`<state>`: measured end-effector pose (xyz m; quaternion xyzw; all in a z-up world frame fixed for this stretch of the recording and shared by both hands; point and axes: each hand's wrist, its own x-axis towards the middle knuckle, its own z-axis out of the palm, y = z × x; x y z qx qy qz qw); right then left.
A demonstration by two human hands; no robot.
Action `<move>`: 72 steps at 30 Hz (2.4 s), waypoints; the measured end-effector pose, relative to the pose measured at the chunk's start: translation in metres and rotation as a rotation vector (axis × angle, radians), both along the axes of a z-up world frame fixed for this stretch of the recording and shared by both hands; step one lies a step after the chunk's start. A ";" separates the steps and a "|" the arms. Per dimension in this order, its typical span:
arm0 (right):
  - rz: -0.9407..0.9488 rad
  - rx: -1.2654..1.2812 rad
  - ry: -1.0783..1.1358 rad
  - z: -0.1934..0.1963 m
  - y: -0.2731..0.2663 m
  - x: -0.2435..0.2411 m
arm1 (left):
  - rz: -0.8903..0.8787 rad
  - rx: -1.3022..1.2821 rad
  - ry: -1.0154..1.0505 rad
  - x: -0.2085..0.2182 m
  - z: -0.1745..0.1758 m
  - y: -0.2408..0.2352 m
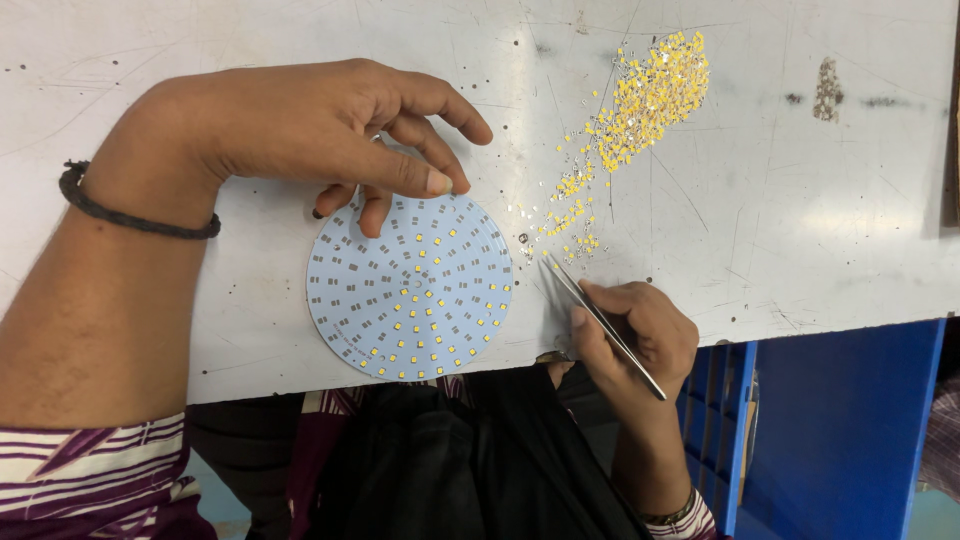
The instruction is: The person uses tweezers to pick up small yellow LED components from a pile on a white table and places them into empty slots on a circular LED board. The person continues this process throughout the clip, filling the board's designated positions one by one.
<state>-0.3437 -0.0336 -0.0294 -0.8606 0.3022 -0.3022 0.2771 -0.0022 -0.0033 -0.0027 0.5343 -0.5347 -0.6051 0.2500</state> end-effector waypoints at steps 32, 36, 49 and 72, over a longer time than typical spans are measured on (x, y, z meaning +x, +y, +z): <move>0.013 0.014 0.058 0.005 0.038 0.009 | -0.066 -0.104 0.098 0.002 0.001 0.002; -0.119 0.049 0.019 0.002 0.013 -0.008 | -0.032 -0.056 -0.010 0.002 -0.004 0.002; -0.035 -0.040 0.032 -0.004 0.006 -0.011 | -0.004 0.014 -0.016 -0.001 0.002 0.000; 0.108 0.161 0.098 0.012 -0.003 -0.004 | -0.030 -0.089 0.026 0.003 0.001 0.006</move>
